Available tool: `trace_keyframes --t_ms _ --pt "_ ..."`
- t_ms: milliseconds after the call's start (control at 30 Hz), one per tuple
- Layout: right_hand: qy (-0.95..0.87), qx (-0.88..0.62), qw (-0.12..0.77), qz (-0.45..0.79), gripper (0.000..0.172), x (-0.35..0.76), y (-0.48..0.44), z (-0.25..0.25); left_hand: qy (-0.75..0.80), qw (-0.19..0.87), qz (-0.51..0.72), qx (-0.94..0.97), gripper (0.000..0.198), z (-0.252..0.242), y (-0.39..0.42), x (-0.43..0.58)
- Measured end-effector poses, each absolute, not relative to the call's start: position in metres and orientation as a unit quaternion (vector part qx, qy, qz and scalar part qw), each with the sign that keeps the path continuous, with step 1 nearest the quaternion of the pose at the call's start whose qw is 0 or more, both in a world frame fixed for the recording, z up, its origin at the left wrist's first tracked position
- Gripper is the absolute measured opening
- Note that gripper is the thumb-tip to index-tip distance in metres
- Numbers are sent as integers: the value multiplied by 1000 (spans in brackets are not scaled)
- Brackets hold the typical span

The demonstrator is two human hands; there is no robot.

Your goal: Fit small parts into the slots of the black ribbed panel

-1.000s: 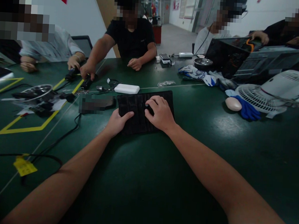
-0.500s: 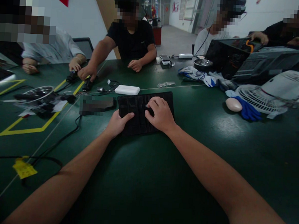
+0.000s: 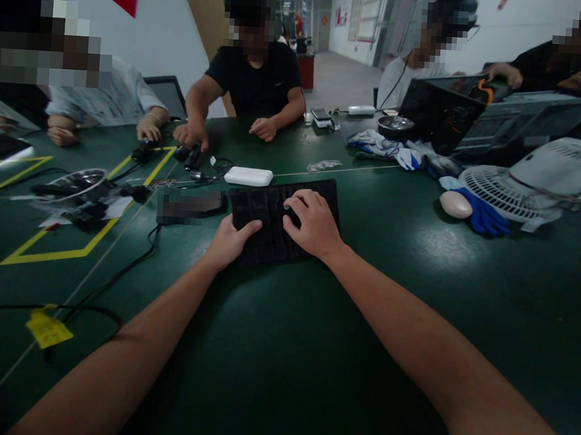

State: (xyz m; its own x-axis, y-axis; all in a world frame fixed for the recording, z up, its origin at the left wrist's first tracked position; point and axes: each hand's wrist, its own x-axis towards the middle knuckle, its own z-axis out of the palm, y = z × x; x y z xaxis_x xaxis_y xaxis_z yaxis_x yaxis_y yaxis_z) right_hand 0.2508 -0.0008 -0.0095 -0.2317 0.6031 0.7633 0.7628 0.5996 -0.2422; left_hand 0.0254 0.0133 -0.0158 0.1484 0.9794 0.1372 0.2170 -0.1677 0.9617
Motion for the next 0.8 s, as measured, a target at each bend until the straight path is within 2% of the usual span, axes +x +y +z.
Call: trace_keyframes --t_ms 800 --pt "-780 -441 437 -82 16 251 -1 -9 472 433 443 627 48 -18 15 23"
